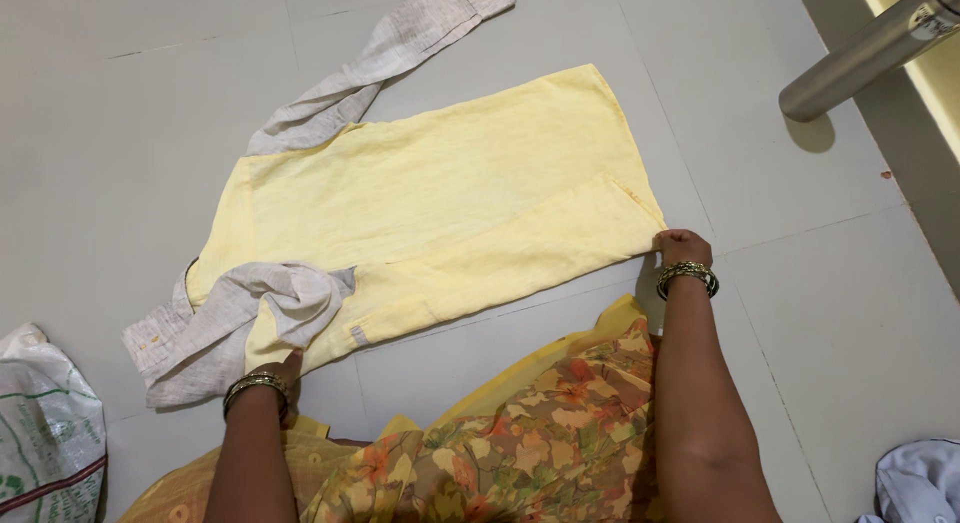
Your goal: The person folds a shirt on the floor by smoothing out the fabric and folding the sleeves inward.
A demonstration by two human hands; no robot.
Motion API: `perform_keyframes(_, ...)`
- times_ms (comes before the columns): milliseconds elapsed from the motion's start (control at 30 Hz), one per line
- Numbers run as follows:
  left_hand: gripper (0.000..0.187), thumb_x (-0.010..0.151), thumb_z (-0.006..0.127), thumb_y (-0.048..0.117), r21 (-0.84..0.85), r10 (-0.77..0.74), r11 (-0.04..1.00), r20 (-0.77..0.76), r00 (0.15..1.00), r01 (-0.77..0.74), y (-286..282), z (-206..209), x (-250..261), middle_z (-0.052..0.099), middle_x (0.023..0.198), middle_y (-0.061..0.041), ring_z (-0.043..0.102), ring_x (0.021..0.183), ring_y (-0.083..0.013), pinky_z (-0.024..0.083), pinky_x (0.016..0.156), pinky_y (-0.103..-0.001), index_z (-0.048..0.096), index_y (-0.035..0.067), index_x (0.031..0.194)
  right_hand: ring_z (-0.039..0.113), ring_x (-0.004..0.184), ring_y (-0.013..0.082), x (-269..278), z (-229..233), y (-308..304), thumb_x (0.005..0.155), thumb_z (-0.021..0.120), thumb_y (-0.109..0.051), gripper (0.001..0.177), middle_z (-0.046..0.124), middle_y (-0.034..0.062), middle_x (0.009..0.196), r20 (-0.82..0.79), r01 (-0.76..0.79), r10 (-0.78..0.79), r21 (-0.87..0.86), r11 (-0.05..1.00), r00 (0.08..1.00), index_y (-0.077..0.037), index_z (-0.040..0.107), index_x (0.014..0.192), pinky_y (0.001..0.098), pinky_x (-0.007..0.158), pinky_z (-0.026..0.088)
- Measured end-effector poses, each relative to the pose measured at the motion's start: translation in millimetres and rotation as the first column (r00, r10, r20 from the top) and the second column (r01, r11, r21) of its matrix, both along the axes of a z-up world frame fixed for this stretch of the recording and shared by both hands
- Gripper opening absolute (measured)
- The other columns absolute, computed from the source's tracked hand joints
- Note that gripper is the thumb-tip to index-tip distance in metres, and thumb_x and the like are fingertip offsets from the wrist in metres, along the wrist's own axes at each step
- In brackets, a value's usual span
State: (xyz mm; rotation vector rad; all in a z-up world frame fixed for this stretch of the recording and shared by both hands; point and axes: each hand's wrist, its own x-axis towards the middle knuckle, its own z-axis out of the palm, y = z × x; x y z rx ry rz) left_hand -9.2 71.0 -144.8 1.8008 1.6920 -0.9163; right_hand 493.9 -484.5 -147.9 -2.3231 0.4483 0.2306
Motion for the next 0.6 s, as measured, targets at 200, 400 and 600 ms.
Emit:
perform_keyframes(200,0.061,0.099,0.047,0.053,-0.071,0.465,0.882,0.304,0.832,-0.467,-18,40,3,0.071,0.119,-0.023,0.071,0.097,-0.0347,0.055,0.091,-0.047,0.060,0.001,0.128,0.068,0.078,0.0191,16,-28,-11,0.080,0.087,-0.028,0.031,0.076,0.0070,0.095,-0.070,-0.122,0.121,-0.007,0.993,0.990,-0.010,0.075,0.102,0.0358,0.073,0.056)
perform_keyframes(400,0.050,0.085,0.070,0.027,0.059,0.525,0.563,0.745,0.412,-0.824,-12,43,10,0.065,0.122,-0.018,0.068,0.103,-0.0302,0.056,0.092,-0.041,0.051,0.006,0.126,0.070,0.082,0.0213,16,-28,-9,0.086,0.083,-0.034,0.030,0.076,0.0076,0.096,-0.160,-0.160,0.140,-0.116,0.980,0.977,-0.010,0.076,0.103,0.0384,0.077,0.055)
perform_keyframes(600,0.055,0.082,0.080,0.012,0.174,0.443,0.430,0.814,0.375,-0.886,-23,53,10,0.064,0.125,-0.016,0.068,0.108,-0.0295,0.057,0.092,-0.040,0.050,0.009,0.127,0.071,0.094,0.0303,13,-13,-17,0.094,0.074,-0.032,0.026,0.075,0.0130,0.108,-0.135,-0.229,0.194,-0.335,0.914,0.972,-0.012,0.075,0.110,0.0431,0.084,0.055)
